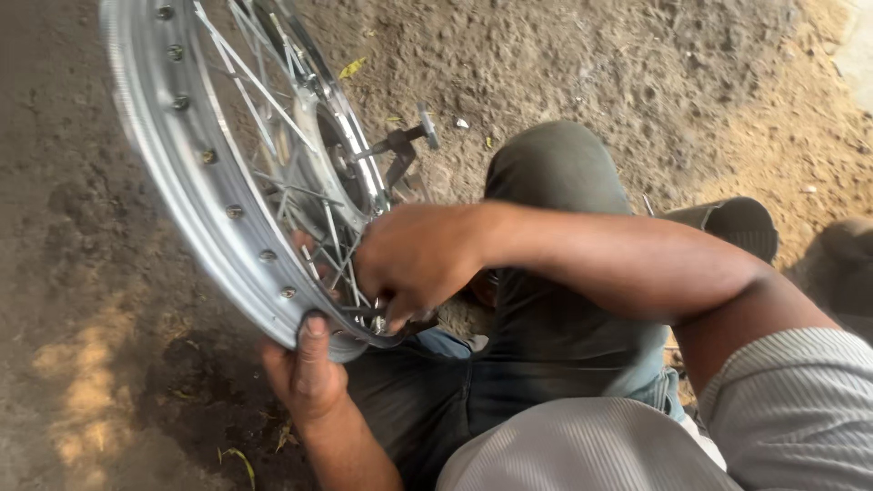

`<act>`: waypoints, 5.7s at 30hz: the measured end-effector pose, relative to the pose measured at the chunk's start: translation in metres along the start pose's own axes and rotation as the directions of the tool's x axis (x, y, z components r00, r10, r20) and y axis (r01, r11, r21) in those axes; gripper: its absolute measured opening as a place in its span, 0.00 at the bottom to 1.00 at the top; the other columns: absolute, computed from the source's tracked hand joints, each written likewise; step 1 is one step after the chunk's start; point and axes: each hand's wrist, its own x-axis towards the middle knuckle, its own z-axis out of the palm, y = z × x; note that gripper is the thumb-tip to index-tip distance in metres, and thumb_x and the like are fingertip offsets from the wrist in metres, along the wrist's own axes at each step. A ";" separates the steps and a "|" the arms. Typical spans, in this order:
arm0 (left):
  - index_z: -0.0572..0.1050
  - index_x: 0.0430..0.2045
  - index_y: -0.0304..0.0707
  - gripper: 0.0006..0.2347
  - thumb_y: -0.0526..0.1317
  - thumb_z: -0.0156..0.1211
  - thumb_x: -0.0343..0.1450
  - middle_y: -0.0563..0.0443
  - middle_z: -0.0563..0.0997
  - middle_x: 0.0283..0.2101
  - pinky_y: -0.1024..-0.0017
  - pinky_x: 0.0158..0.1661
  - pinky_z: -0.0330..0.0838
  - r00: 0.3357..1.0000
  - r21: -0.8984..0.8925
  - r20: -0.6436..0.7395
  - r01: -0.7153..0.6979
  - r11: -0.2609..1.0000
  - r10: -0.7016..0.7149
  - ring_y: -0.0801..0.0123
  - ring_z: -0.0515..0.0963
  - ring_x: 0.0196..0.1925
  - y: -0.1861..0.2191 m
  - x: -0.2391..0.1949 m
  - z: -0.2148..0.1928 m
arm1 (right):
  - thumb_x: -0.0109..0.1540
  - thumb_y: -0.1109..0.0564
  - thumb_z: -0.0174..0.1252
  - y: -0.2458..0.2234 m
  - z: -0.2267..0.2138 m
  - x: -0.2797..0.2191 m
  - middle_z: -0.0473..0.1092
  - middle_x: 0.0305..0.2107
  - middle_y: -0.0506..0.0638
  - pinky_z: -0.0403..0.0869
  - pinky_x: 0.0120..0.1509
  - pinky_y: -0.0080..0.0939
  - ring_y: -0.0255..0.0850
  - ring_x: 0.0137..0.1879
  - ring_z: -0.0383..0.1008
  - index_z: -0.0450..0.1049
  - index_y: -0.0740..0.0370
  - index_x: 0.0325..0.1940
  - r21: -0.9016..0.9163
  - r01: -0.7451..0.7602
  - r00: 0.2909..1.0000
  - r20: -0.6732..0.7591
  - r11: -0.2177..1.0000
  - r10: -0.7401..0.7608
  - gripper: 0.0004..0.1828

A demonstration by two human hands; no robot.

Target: The person sits on the ground and uses a spoke wrench to tighten the nipples on a bicycle wheel rim. The wheel is held between the legs and rotated periodically to access different spokes.

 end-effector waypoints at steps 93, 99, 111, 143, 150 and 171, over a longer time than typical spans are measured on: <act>0.76 0.43 0.25 0.18 0.45 0.68 0.70 0.43 0.82 0.41 0.67 0.47 0.81 0.974 0.065 -0.184 -0.119 0.991 0.129 0.65 0.83 0.42 -0.009 -0.011 0.011 | 0.57 0.46 0.73 0.005 0.017 -0.010 0.73 0.39 0.45 0.63 0.64 0.53 0.41 0.54 0.72 0.75 0.55 0.48 -0.333 0.088 0.639 -0.704 0.939 -0.309 0.22; 0.76 0.46 0.25 0.18 0.44 0.68 0.71 0.43 0.83 0.39 0.72 0.46 0.78 0.975 0.090 -0.166 -0.132 0.987 0.146 0.67 0.82 0.40 -0.003 -0.008 0.011 | 0.60 0.47 0.73 0.015 0.019 -0.009 0.72 0.45 0.46 0.65 0.58 0.49 0.41 0.56 0.72 0.74 0.57 0.54 -0.219 0.164 0.633 -0.725 0.962 -0.272 0.24; 0.78 0.38 0.28 0.17 0.48 0.72 0.73 0.52 0.81 0.33 0.79 0.40 0.74 0.952 0.185 -0.208 -0.186 0.965 0.223 0.76 0.79 0.35 -0.005 -0.009 0.005 | 0.63 0.51 0.71 0.002 0.007 -0.021 0.71 0.49 0.48 0.67 0.56 0.46 0.41 0.55 0.71 0.74 0.59 0.49 -0.483 -0.008 0.618 -0.691 0.876 -0.375 0.17; 0.78 0.41 0.26 0.16 0.44 0.70 0.71 0.47 0.81 0.41 0.72 0.51 0.72 0.994 -0.032 -0.092 -0.054 0.998 0.051 0.70 0.80 0.44 -0.038 -0.027 -0.016 | 0.58 0.50 0.66 -0.004 0.013 -0.007 0.73 0.17 0.53 0.74 0.31 0.50 0.48 0.26 0.78 0.76 0.61 0.32 -0.184 -0.013 0.860 -0.503 0.983 -0.083 0.12; 0.79 0.43 0.26 0.17 0.44 0.71 0.70 0.47 0.82 0.43 0.71 0.54 0.73 0.996 -0.052 -0.077 -0.057 0.997 0.052 0.69 0.80 0.47 -0.037 -0.023 -0.016 | 0.59 0.51 0.65 -0.002 0.014 -0.014 0.74 0.18 0.52 0.75 0.36 0.54 0.49 0.26 0.78 0.76 0.60 0.32 -0.258 0.008 0.836 -0.529 0.966 -0.148 0.11; 0.80 0.40 0.29 0.13 0.42 0.69 0.70 0.46 0.84 0.42 0.71 0.50 0.77 0.997 -0.018 -0.027 -0.075 0.997 0.075 0.69 0.82 0.44 -0.030 -0.018 -0.014 | 0.59 0.56 0.68 0.013 0.016 -0.008 0.76 0.24 0.49 0.77 0.34 0.42 0.39 0.31 0.80 0.77 0.61 0.32 -0.107 0.190 0.850 -0.480 0.976 -0.218 0.08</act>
